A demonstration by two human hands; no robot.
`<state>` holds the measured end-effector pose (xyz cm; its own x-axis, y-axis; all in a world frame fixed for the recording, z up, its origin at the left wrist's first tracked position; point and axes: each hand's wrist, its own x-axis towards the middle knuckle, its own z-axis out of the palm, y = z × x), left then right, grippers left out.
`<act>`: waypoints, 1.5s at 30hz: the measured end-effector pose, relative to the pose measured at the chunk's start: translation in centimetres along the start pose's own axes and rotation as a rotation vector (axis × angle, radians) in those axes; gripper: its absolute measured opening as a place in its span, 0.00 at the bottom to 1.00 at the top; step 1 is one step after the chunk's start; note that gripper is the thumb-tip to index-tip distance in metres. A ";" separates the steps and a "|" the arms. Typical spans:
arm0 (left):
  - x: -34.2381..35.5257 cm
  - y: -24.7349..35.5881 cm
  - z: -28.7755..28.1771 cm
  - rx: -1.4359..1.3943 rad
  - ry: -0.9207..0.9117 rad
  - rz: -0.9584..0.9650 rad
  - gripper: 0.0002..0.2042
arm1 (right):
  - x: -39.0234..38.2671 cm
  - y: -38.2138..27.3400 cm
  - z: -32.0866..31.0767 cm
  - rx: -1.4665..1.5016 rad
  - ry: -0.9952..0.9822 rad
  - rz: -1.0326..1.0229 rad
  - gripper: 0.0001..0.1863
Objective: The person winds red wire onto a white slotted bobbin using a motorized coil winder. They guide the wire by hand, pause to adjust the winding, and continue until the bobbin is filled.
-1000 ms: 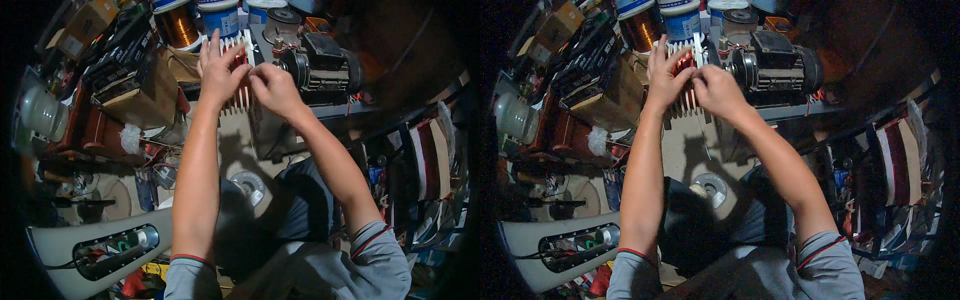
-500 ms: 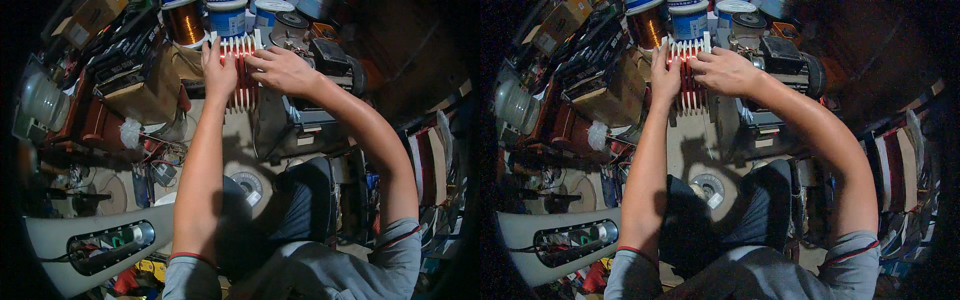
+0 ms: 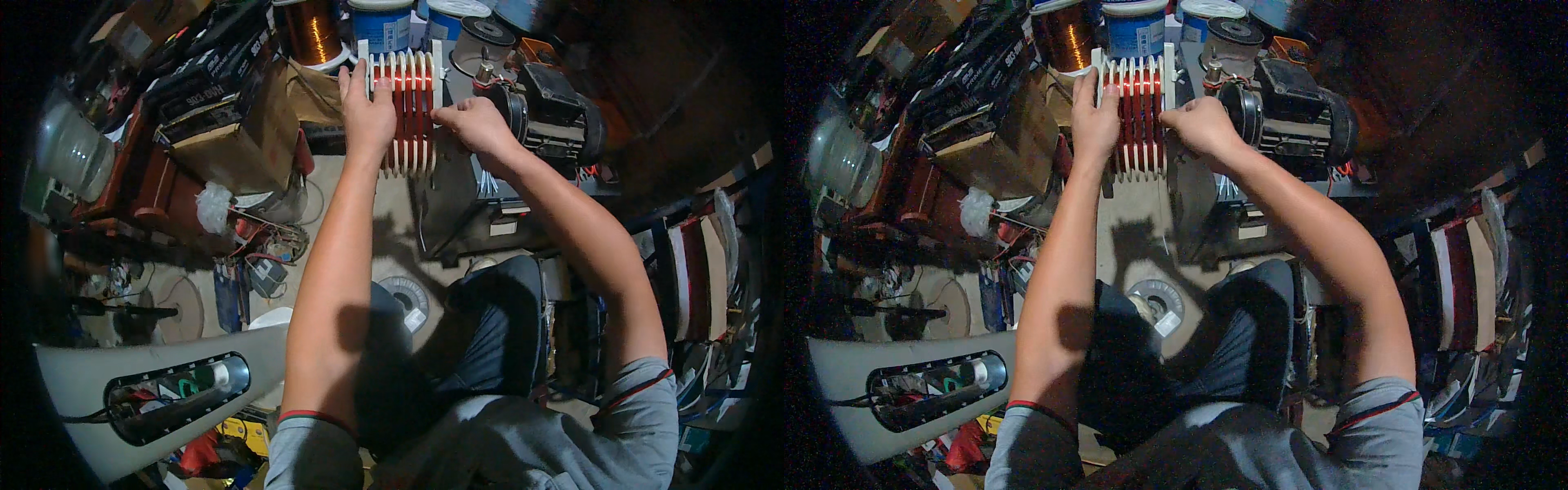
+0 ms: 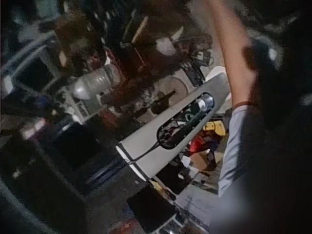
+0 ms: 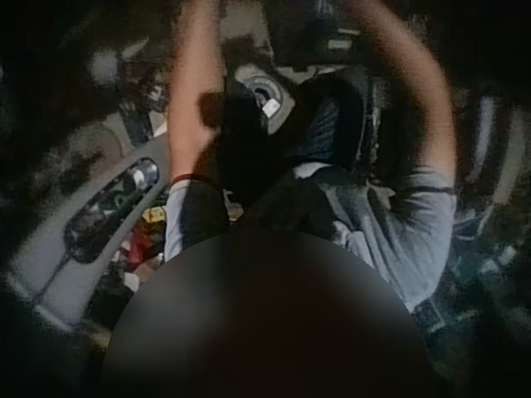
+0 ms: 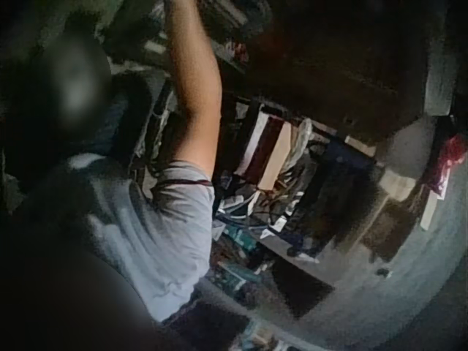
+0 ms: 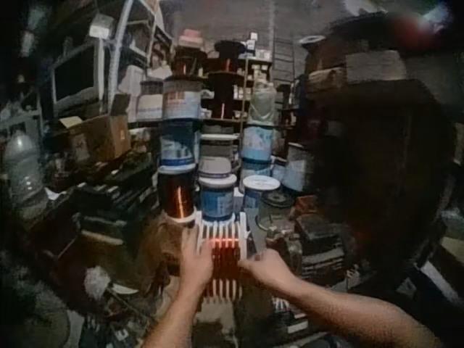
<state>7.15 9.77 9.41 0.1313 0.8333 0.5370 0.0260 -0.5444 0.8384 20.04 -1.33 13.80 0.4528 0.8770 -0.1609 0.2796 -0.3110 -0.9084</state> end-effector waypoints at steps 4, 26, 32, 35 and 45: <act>-0.1 0.0 -0.5 0.012 -0.004 -0.020 0.22 | -1.0 0.0 -1.4 -0.754 0.223 -0.838 0.18; 0.5 -1.0 -1.9 0.170 -0.056 0.019 0.22 | 1.6 -2.7 -25.4 -0.166 0.719 -0.587 0.21; -0.5 -0.5 -1.4 0.128 -0.139 -0.097 0.23 | 11.0 19.7 -41.4 -1.009 0.613 -0.289 0.21; -1.6 2.1 -2.7 0.178 -0.170 -0.149 0.23 | 7.6 18.1 -38.1 -1.061 0.520 -0.246 0.21; -2.2 1.2 -3.3 0.167 -0.221 -0.189 0.24 | 8.6 16.5 -34.9 -1.073 0.428 -0.295 0.21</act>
<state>3.59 7.63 9.53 0.3202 0.8898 0.3251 0.2298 -0.4058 0.8846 58.08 -11.71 10.88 0.4407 0.8359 0.3271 0.8934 -0.4439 -0.0694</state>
